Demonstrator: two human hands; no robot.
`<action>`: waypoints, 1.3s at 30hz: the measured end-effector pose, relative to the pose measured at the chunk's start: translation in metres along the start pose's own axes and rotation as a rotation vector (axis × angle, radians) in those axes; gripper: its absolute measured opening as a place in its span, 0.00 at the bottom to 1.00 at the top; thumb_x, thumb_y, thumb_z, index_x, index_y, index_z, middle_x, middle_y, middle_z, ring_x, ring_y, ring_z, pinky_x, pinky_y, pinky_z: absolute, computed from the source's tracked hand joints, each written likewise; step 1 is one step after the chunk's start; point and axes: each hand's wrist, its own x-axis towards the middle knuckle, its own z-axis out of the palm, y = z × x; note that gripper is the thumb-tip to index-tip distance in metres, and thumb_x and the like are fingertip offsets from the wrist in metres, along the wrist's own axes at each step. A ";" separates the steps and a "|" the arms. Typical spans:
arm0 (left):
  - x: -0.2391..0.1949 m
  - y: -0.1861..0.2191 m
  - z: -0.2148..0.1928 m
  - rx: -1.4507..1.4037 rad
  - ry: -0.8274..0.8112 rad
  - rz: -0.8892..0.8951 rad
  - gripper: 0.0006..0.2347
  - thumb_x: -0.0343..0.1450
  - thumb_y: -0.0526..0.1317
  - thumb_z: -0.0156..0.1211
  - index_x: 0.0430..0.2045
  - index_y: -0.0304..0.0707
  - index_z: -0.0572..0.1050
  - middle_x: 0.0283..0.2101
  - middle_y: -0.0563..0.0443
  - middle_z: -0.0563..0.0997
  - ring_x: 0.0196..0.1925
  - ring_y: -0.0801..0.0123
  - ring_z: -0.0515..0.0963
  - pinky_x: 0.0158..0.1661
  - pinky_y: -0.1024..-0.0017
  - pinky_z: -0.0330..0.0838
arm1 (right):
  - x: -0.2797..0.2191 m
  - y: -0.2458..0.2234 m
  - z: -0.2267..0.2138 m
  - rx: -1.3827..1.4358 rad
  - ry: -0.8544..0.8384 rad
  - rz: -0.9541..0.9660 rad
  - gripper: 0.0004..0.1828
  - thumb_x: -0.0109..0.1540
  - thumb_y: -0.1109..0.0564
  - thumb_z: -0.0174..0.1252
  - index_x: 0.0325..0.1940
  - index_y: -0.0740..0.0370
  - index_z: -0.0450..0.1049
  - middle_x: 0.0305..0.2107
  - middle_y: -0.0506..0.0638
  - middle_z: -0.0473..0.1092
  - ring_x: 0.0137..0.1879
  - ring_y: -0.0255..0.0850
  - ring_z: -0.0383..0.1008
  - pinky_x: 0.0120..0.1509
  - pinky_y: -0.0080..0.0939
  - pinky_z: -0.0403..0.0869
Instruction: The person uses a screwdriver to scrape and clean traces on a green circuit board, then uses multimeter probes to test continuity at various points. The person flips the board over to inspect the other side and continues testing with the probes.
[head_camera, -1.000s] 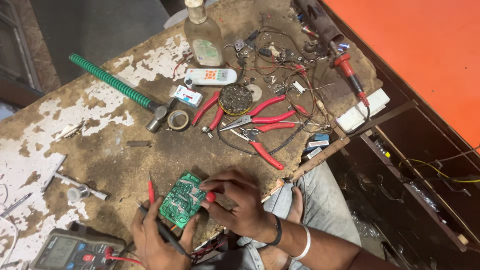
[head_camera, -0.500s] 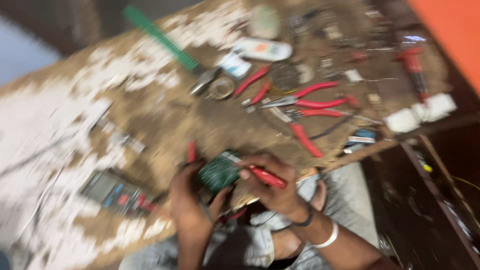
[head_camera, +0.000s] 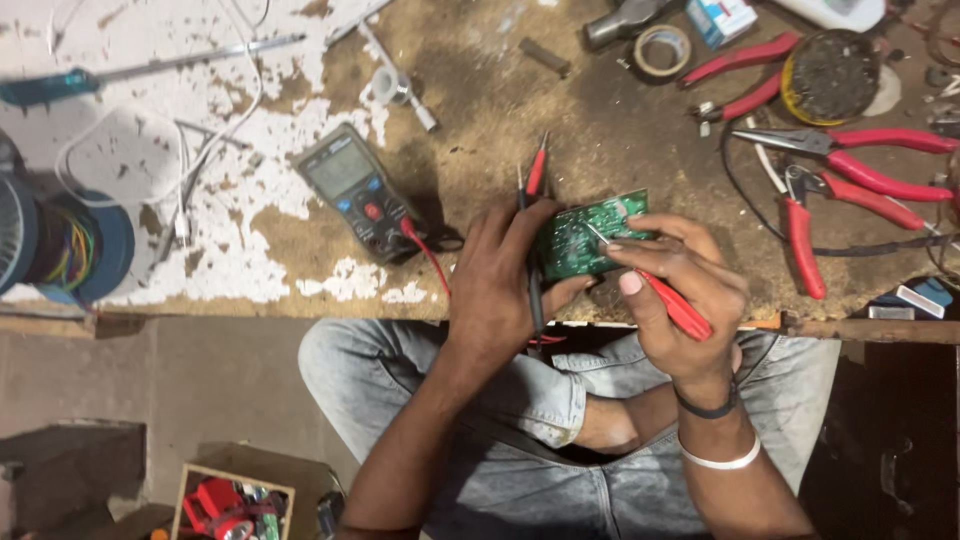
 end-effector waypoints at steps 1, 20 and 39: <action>0.000 -0.001 0.000 0.003 0.005 0.005 0.31 0.63 0.53 0.74 0.57 0.38 0.71 0.54 0.39 0.74 0.57 0.44 0.75 0.56 0.53 0.71 | -0.001 0.001 0.001 0.005 0.003 0.009 0.12 0.69 0.54 0.61 0.50 0.66 0.80 0.41 0.55 0.79 0.61 0.49 0.77 0.66 0.44 0.75; -0.004 -0.008 0.003 -0.006 0.019 0.029 0.33 0.63 0.56 0.73 0.58 0.37 0.70 0.54 0.38 0.73 0.57 0.45 0.75 0.56 0.53 0.71 | -0.007 0.005 0.006 0.030 0.086 0.053 0.19 0.75 0.47 0.57 0.49 0.68 0.78 0.42 0.56 0.79 0.61 0.48 0.78 0.68 0.44 0.76; -0.005 -0.006 0.005 0.021 -0.002 -0.003 0.32 0.65 0.60 0.69 0.58 0.41 0.71 0.54 0.40 0.74 0.58 0.47 0.75 0.58 0.54 0.71 | -0.010 0.011 0.005 0.030 0.124 0.095 0.22 0.76 0.44 0.57 0.49 0.68 0.79 0.45 0.59 0.78 0.57 0.45 0.79 0.60 0.39 0.77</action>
